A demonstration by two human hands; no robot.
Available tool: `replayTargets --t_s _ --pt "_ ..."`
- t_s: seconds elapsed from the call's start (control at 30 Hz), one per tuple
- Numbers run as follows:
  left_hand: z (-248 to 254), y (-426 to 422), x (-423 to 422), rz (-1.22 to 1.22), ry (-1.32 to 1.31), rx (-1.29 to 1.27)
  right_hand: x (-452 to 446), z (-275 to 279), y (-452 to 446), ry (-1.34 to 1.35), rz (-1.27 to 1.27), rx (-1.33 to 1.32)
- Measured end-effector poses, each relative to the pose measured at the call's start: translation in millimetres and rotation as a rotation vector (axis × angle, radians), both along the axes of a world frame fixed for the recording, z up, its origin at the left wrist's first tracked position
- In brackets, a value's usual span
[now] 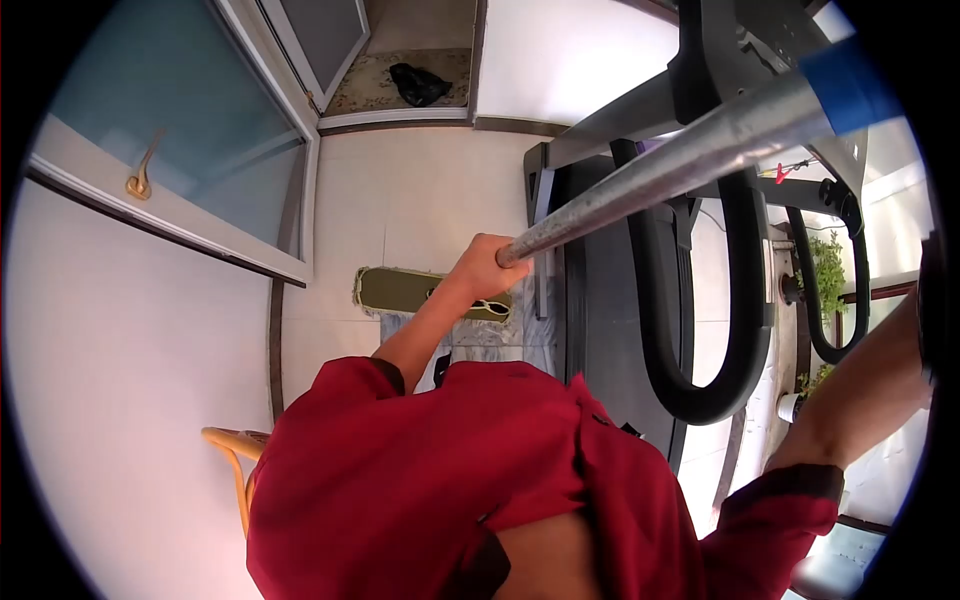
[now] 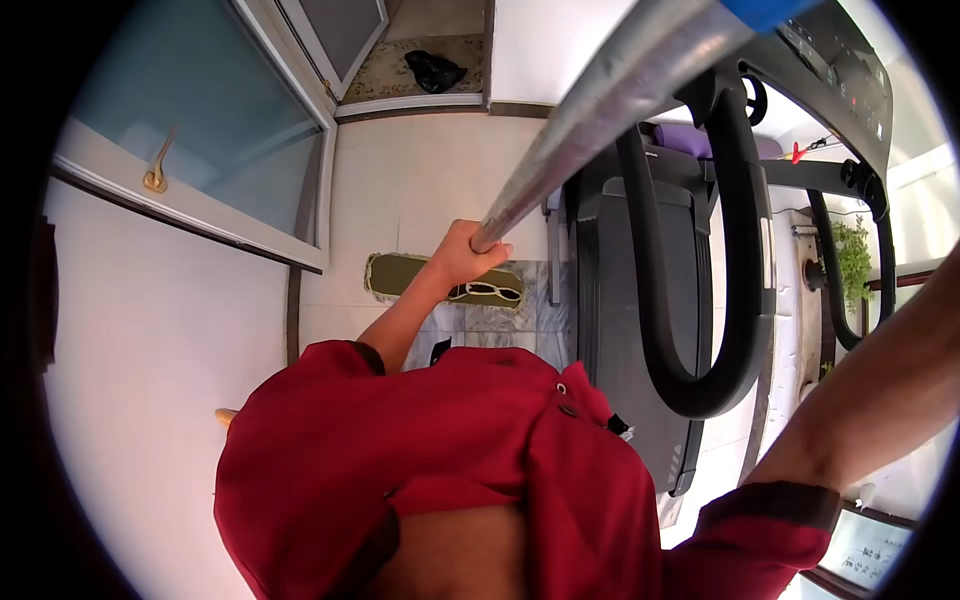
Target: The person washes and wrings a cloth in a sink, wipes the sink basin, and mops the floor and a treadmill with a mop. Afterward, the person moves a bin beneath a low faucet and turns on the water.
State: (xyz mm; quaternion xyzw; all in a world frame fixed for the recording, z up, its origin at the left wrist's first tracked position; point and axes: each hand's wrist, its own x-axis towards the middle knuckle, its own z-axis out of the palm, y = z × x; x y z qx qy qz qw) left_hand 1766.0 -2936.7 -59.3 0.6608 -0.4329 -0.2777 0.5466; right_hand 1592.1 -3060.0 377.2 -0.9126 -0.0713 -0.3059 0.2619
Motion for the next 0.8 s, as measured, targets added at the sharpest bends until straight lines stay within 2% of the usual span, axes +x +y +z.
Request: replayTargets --t_s 0.07,0.1,0.17,0.27,0.37,0.5,0.57,0.67,0.77,0.8 --pt "-8.6 6.0 40.7 0.152 0.072 -0.016 48.8 -27.4 -20.4 -0.245 -0.012 0.023" --pt "5.7 14.0 56.2 0.222 0.098 -0.012 71.9 -42.5 -29.6 -0.359 -0.027 0.046" --pt "3.9 29.2 88.9 0.337 0.165 -0.052 110.9 -74.1 -44.2 -0.534 -0.051 0.108" --pt "17.7 45.4 126.2 0.444 0.171 -0.107 148.2 -135.1 -68.2 -0.566 -0.104 0.299" --pt "32.9 55.6 165.3 0.51 0.197 -0.16 173.4 -223.3 -87.0 -0.27 -0.196 0.681" --pt "40.1 57.1 213.0 0.628 0.233 -0.177 171.8 -352.8 -118.1 0.208 -0.322 0.959" --pt "42.3 57.2 242.2 0.659 0.248 -0.204 171.5 -406.4 -139.1 0.361 -0.383 1.133" --pt "40.4 92.3 293.7 0.711 0.278 -0.287 189.1 -450.7 -128.0 0.452 -0.546 1.316" --pt "40.2 91.0 321.4 0.783 0.242 -0.308 233.2 -470.2 -147.5 0.553 -0.537 1.315" --pt "37.0 91.0 337.9 0.717 0.247 -0.344 256.4 -470.0 -156.0 0.591 -0.515 1.27"
